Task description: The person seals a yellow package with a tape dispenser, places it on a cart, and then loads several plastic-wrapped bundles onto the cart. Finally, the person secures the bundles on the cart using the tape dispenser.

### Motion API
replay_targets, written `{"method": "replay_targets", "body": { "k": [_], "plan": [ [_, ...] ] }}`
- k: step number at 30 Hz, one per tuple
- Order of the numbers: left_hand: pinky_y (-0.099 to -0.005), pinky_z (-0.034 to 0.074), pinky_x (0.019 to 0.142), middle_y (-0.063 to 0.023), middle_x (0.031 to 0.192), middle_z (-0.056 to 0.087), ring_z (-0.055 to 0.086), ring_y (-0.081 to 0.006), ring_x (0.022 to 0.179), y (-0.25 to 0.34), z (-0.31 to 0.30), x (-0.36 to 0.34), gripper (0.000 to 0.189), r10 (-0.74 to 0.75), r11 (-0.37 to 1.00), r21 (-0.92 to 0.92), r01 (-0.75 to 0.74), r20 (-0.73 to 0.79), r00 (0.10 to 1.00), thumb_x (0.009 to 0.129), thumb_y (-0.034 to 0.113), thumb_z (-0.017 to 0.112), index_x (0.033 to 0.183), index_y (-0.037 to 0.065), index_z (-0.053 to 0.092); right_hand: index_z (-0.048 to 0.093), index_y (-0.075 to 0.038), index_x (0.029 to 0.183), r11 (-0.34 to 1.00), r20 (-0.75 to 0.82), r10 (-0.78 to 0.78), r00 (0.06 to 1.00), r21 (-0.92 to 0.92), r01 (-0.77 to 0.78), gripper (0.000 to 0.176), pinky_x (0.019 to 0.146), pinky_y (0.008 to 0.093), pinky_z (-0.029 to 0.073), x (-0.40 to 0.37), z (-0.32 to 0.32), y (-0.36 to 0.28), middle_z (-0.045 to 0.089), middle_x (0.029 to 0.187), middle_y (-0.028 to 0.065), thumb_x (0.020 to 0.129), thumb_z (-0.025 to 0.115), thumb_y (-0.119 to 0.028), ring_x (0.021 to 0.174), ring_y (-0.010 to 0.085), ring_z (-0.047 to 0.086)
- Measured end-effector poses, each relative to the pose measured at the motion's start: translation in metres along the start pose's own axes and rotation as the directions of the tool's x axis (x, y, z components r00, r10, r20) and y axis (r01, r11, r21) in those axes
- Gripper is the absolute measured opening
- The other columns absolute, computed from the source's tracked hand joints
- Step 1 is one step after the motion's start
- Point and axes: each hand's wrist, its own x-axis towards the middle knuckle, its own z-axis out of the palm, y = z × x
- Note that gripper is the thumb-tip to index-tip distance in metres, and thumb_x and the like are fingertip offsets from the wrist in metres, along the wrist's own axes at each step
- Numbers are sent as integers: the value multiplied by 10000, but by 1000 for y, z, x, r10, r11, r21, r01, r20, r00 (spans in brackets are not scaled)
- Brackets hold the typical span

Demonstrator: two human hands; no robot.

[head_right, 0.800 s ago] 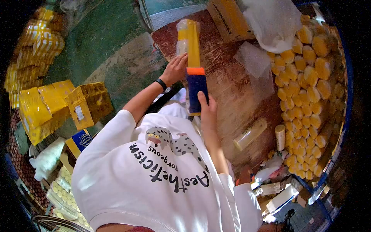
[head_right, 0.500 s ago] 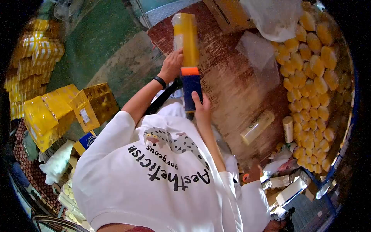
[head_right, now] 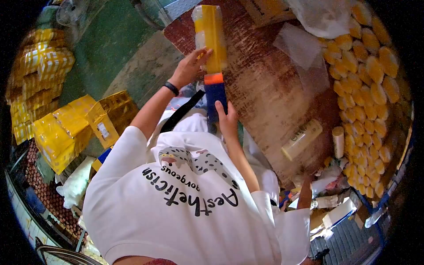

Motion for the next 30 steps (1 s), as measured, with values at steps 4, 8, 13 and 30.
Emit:
{"method": "replay_targets", "body": {
  "k": [4, 8, 13, 30],
  "plan": [
    [-384, 453, 892, -141, 1207, 437, 444, -307, 1147, -29, -28, 9, 549, 113, 956, -282, -76, 118, 986, 734, -37, 565, 1252, 140, 514, 556, 18, 938, 989, -4, -37, 999, -144, 36, 350, 720, 315, 434, 16, 1, 18, 608, 846, 103, 885, 547, -328, 758, 193, 541],
    [-420, 346, 1008, -145, 1252, 442, 384, -322, 1205, -39, -43, 58, 415, 165, 985, 58, -160, -113, 980, 860, 139, 510, 1274, 135, 478, 543, 36, 1071, 961, -37, -214, 976, -190, 203, 409, 814, 340, 426, 26, 4, 37, 614, 984, 176, 887, 541, -329, 883, 271, 571],
    [-430, 186, 1090, -91, 1383, 347, 282, -291, 1289, -61, 17, 136, 533, 100, 916, 397, -46, -117, 988, 900, 470, 408, 1344, 176, 387, 507, 53, 1159, 965, -13, -130, 991, -232, 124, 504, 890, 351, 398, 23, 6, 25, 579, 1104, 206, 880, 546, -364, 1009, 293, 552],
    [-457, 283, 1045, -86, 1189, 507, 457, -265, 1149, -27, -21, 147, 422, 749, 222, 133, -966, 611, 256, 787, 188, 537, 1198, 143, 458, 572, 11, 1003, 984, -58, -174, 983, -39, 172, 363, 732, 314, 438, 24, -2, 5, 607, 864, 107, 859, 585, -321, 789, 174, 551]
  ]
}}
